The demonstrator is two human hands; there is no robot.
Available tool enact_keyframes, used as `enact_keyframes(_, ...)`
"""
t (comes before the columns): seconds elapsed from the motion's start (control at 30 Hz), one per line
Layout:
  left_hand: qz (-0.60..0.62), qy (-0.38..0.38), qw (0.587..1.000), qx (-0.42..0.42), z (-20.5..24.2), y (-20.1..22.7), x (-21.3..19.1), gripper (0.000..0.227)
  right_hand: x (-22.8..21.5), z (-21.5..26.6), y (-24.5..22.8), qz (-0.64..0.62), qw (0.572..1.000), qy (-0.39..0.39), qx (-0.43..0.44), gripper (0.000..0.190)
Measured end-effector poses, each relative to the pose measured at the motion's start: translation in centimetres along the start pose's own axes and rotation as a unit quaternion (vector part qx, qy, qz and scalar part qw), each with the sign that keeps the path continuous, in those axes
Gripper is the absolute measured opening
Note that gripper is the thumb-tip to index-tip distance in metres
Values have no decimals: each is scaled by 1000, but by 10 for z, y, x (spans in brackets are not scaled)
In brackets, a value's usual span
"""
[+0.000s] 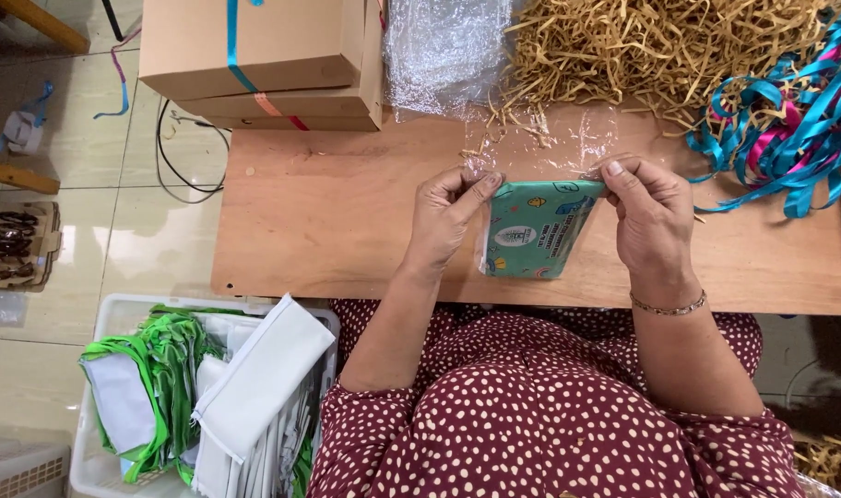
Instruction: The person takes a folded pouch from a basket, turns it inside out to reveal the patterned side, and smooths it flat. They then place the pouch into a clear plastic bag, seal it, and smooth the package on the table.
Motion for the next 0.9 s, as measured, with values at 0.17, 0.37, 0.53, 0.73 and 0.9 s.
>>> enact_keyframes(0.17, -55, 6, 998, 40, 5, 19, 12, 11, 6, 7, -17, 8, 999, 13, -28, 13)
enact_keyframes(0.37, -88, -1, 995, 57, 3, 16, 10, 14, 13, 13, -32, 47, 993, -2, -107, 7)
enact_keyframes(0.53, -69, -3, 995, 71, 2, 15, 6, 11, 10, 10, -28, 62, 986, -15, -151, 7)
enact_keyframes(0.73, -18, 42, 992, 117, 4, 4, 12, 12, 13, 10, -26, 37, 988, -17, -148, 19)
enact_keyframes(0.9, 24, 91, 991, 93, 4, 5, 11, 31, 12, 6, -27, 14, 982, -44, -183, 37)
Point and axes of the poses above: each hand's wrist, its own z-axis away from the middle knuckle, its own x-axis out of the palm, y = z × x, the point moved 3 cm from there along -z, towards the middle knuckle, and after that the axes turned 5 degrees about x, right-handed, at the moved point
